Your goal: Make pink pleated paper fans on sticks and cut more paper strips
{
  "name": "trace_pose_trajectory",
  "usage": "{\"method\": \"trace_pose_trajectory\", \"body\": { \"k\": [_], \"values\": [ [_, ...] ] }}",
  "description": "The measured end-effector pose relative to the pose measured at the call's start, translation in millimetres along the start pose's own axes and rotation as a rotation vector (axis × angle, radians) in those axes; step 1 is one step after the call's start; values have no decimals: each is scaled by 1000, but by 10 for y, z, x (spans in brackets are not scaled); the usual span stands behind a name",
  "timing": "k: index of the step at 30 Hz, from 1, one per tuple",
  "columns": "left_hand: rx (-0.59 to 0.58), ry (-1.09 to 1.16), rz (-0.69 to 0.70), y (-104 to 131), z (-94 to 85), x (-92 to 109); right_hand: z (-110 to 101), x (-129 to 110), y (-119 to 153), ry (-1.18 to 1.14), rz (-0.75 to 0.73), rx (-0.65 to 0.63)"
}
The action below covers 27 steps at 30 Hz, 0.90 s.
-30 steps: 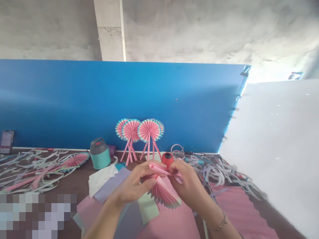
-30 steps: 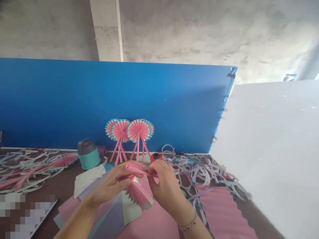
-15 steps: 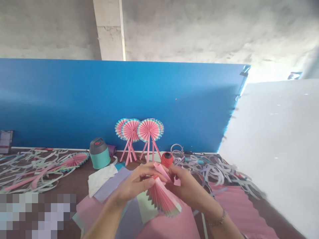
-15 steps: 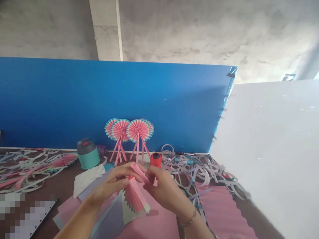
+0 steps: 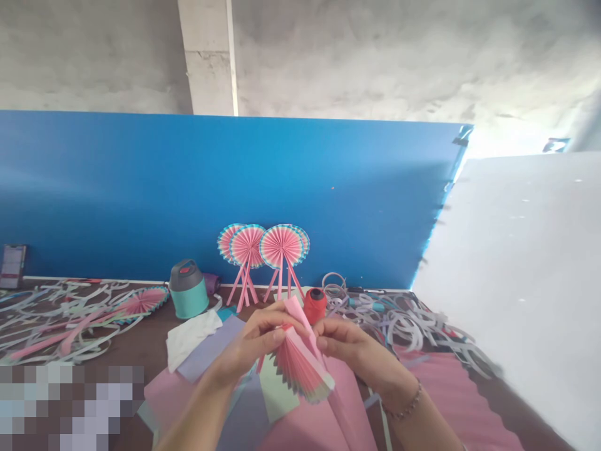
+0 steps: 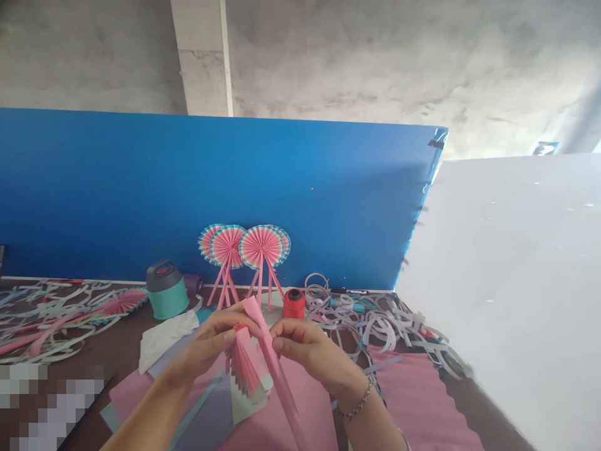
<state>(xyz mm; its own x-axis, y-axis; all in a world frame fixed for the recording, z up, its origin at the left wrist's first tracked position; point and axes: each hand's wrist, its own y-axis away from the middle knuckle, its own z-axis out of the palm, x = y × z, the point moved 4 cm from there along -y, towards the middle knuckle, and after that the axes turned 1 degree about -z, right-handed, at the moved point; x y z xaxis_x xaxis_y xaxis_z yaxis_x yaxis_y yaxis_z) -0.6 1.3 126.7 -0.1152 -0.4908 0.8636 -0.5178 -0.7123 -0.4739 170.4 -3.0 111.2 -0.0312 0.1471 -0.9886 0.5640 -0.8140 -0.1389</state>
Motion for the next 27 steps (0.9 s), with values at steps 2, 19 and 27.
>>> {"method": "trace_pose_trajectory", "body": {
  "k": [2, 19, 27],
  "values": [
    [-14, 25, 13, -7, 10, 8, 27, 51, -13, -60, 17, -5],
    [62, -79, -49, 8, -22, 11, 139, 31, -96, -172, -10, 192],
    [-22, 87, 10, -18, 35, 1, 194, 70, -76, -355, 105, 39]
  ]
}}
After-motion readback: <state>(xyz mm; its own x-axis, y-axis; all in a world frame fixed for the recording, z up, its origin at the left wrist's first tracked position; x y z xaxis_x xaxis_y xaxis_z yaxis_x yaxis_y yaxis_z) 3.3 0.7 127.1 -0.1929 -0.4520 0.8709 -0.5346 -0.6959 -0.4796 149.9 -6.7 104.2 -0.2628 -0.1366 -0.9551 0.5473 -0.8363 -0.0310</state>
